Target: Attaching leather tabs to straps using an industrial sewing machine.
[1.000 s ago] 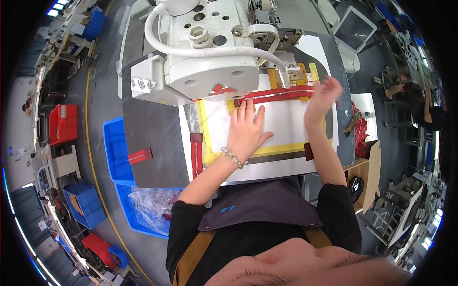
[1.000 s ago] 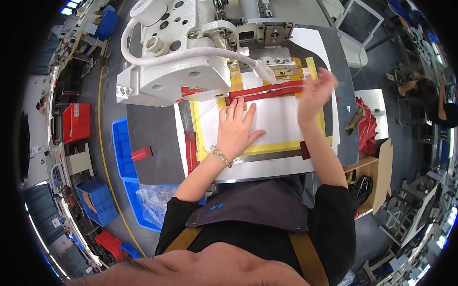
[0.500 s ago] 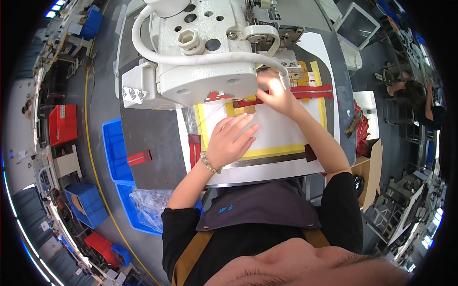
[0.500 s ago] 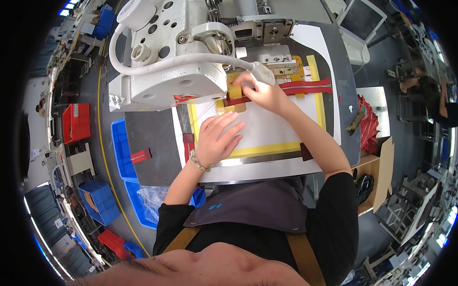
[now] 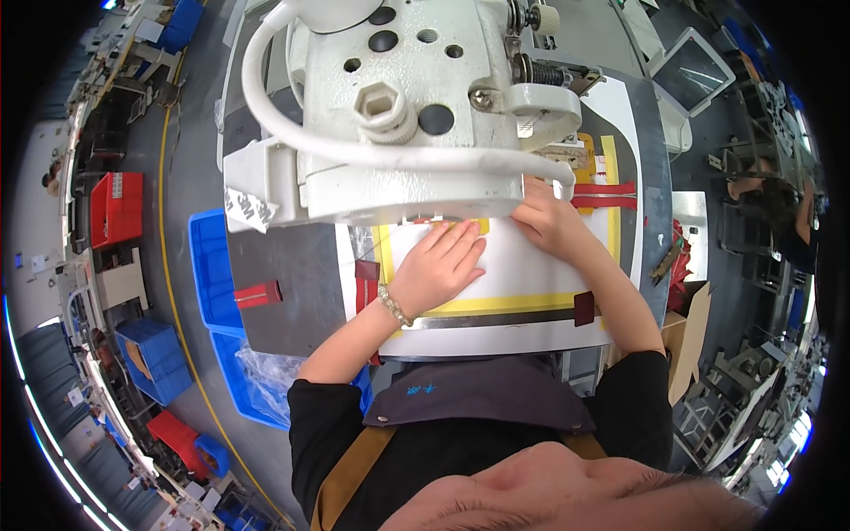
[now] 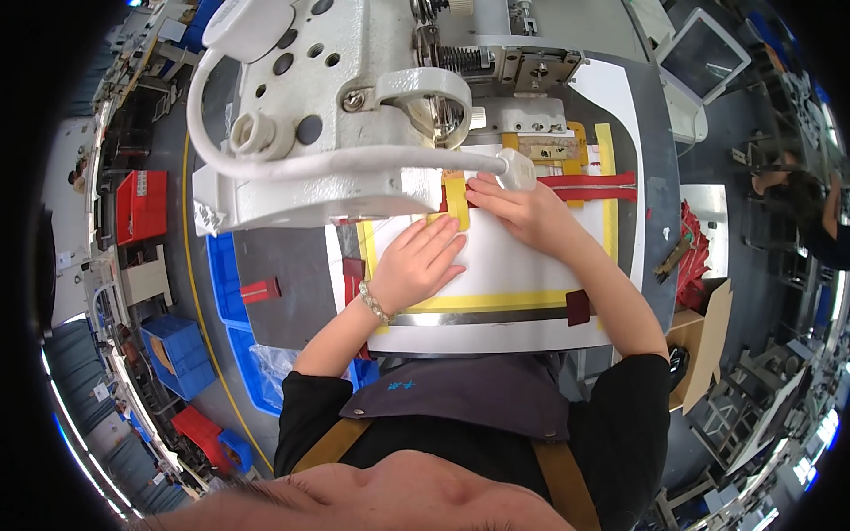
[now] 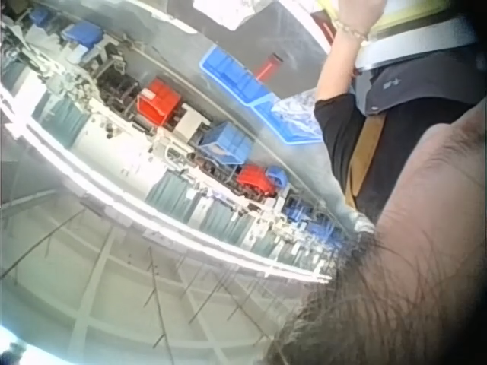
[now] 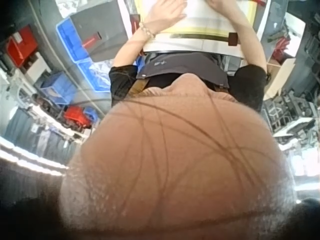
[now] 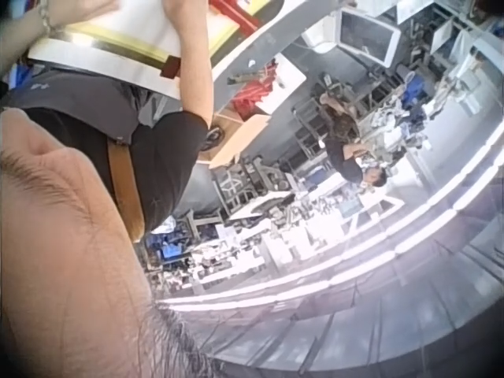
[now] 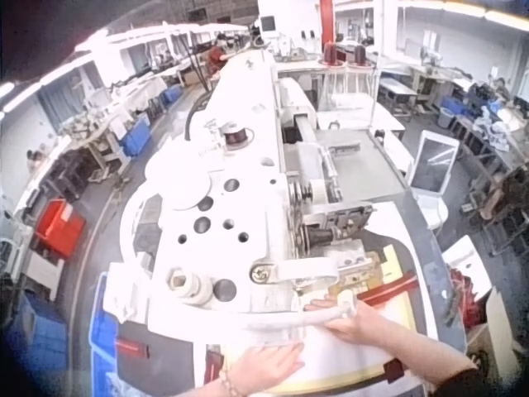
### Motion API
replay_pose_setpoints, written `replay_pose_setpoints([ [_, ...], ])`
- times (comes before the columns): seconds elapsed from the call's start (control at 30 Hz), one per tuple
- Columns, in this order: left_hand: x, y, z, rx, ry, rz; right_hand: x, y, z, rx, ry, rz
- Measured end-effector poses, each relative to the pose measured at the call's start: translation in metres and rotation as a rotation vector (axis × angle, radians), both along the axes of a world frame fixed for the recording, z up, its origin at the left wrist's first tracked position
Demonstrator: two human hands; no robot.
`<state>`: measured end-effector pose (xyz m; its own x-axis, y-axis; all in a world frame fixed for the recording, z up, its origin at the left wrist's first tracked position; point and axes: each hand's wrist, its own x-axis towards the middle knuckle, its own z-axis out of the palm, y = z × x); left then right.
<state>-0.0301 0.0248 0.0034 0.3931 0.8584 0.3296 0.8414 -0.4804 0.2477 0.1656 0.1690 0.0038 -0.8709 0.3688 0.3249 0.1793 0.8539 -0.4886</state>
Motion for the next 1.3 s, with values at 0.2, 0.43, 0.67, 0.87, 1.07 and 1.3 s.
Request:
replay_pose_setpoints([
  [0.2,0.003,-0.01,-0.012,-0.06,0.003,0.048,0.005,-0.001,0.0,0.068,-0.076,-0.067],
  [0.43,0.007,-0.008,-0.01,-0.094,-0.002,0.046,0.007,0.006,-0.006,-0.109,-0.048,-0.028],
  [0.67,0.005,-0.005,-0.009,-0.157,-0.152,0.005,0.002,0.003,-0.009,-0.025,-0.069,-0.017],
  [0.87,0.006,-0.015,-0.026,-0.214,-0.226,0.046,0.0,0.004,-0.01,0.0,-0.066,0.012],
  [1.07,0.01,-0.023,-0.041,-0.213,-0.333,0.115,0.002,0.008,-0.004,-0.029,-0.008,0.034],
  [1.3,0.022,-0.043,-0.086,-0.254,-0.606,0.279,0.001,0.004,-0.013,0.075,-0.026,0.052],
])
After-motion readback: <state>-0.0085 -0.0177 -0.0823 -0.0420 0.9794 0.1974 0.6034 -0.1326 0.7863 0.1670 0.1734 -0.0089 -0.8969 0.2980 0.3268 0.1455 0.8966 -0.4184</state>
